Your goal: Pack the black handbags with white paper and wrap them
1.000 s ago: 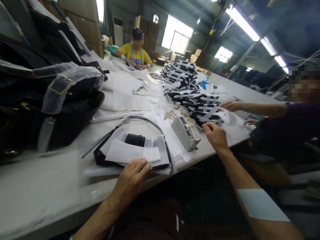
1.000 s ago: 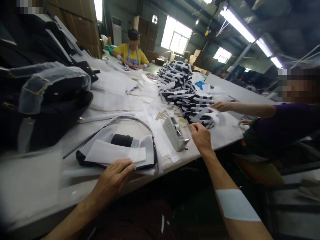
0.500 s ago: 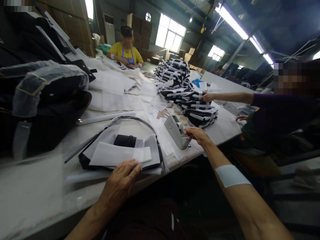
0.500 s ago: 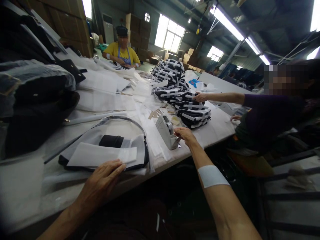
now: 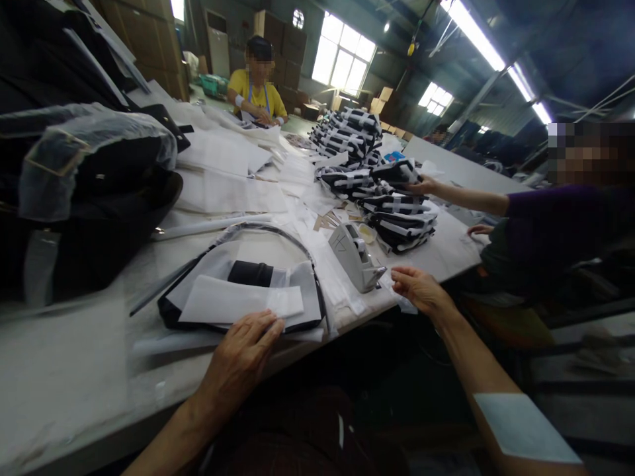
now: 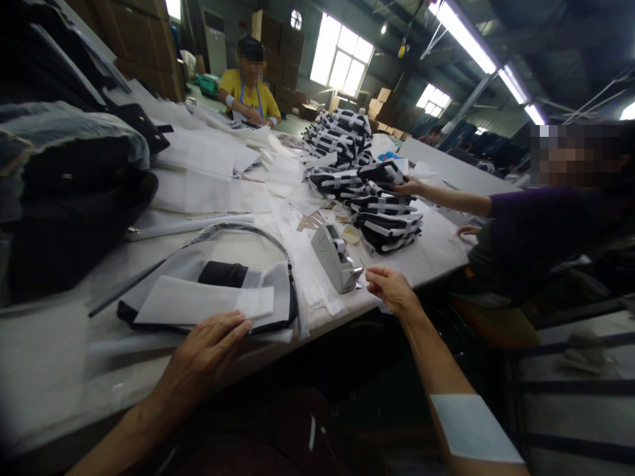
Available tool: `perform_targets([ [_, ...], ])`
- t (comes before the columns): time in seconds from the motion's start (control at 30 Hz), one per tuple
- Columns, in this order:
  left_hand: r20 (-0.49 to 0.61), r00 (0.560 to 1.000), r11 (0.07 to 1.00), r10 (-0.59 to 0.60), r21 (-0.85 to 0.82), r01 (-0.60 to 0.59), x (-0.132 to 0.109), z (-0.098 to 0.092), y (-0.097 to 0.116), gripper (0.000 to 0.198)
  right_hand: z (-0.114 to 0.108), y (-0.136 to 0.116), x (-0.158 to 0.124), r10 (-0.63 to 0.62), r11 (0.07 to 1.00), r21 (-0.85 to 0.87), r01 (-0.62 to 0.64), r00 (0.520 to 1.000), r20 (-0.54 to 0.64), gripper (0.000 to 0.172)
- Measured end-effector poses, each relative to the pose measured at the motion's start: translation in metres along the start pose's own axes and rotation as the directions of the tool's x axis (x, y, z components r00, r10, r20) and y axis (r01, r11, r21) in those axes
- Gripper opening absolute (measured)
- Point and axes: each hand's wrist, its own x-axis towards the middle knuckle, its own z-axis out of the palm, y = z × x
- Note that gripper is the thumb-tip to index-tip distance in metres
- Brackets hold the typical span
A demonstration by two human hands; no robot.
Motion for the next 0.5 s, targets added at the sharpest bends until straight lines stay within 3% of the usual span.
perform_targets([
  [0.17, 0.014, 1.000, 1.000, -0.018, -0.010, 0.018, 0.000, -0.001, 0.001, 0.031, 0.002, 0.030, 0.006, 0.086, 0.980, -0.179, -0.082, 0.996, 0.014, 0.025],
  [0.33, 0.034, 0.997, 0.997, -0.068, -0.037, 0.069, 0.001, -0.004, 0.006, 0.030, -0.006, 0.012, 0.003, 0.078, 0.879, -0.474, -0.055, 0.996, 0.030, 0.020],
  [0.4, 0.047, 0.995, 0.995, -0.085, -0.046, 0.087, 0.001, -0.005, 0.007, 0.030, 0.003, -0.009, -0.012, 0.025, 0.778, -0.623, 0.089, 0.985, 0.172, 0.014],
  [0.43, 0.055, 0.994, 0.994, -0.092, -0.050, 0.095, 0.000, -0.005, 0.007, 0.031, 0.014, -0.022, -0.023, 0.001, 0.708, -0.671, 0.221, 0.950, 0.313, 0.016],
  [0.5, 0.068, 0.992, 0.993, -0.103, -0.057, 0.107, -0.001, -0.004, 0.007, 0.031, 0.049, -0.048, -0.046, -0.021, 0.612, -0.642, 0.461, 0.821, 0.570, 0.024],
])
